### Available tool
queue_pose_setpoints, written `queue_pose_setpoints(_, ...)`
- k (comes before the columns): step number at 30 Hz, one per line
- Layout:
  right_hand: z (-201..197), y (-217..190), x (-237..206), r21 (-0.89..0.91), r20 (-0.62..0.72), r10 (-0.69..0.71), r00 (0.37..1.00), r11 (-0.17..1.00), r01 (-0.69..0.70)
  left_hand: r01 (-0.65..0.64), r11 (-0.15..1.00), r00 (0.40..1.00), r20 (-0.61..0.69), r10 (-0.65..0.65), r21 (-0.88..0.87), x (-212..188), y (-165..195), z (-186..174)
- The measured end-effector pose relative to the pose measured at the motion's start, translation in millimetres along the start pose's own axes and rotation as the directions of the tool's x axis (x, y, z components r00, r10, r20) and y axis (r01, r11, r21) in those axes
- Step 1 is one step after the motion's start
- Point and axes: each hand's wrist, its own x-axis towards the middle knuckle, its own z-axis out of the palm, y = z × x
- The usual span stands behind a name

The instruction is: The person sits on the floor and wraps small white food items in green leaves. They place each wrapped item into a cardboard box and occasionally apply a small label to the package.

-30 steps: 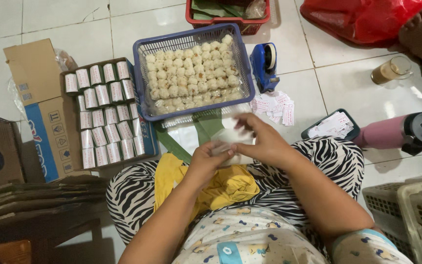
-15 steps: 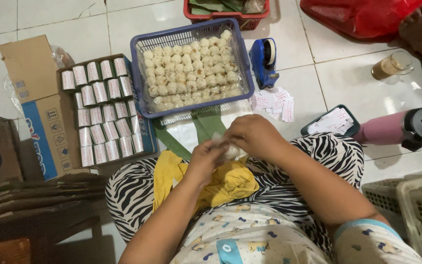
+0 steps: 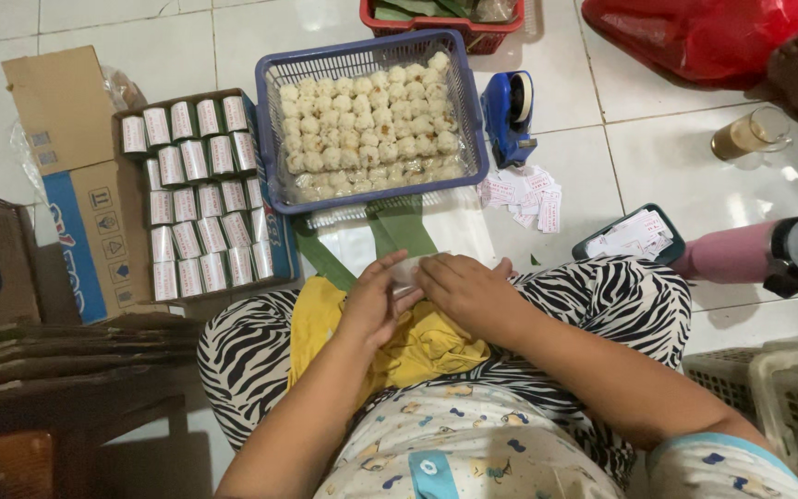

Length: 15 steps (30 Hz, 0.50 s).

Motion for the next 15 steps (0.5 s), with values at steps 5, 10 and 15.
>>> queue_pose_setpoints(5, 40, 36, 2, 0.333, 0.173, 0.283, 0.943, 0.884, -0.327, 0.118, 0.992, 0.992, 0.032, -0.12, 0.04, 32, 14, -22)
queue_pose_setpoints(10, 90, 91, 18, 0.84, 0.375, 0.614, 0.695, 0.092, -0.535, 0.106, 0.886, 0.992, -0.112, -0.062, 0.451, 104, 31, -22)
queue_pose_setpoints(15, 114, 116, 5, 0.865, 0.446, 0.664, 0.599, -0.149, -0.48, 0.257, 0.114, 0.911, -0.28, 0.302, 0.96, 124, 24, -12)
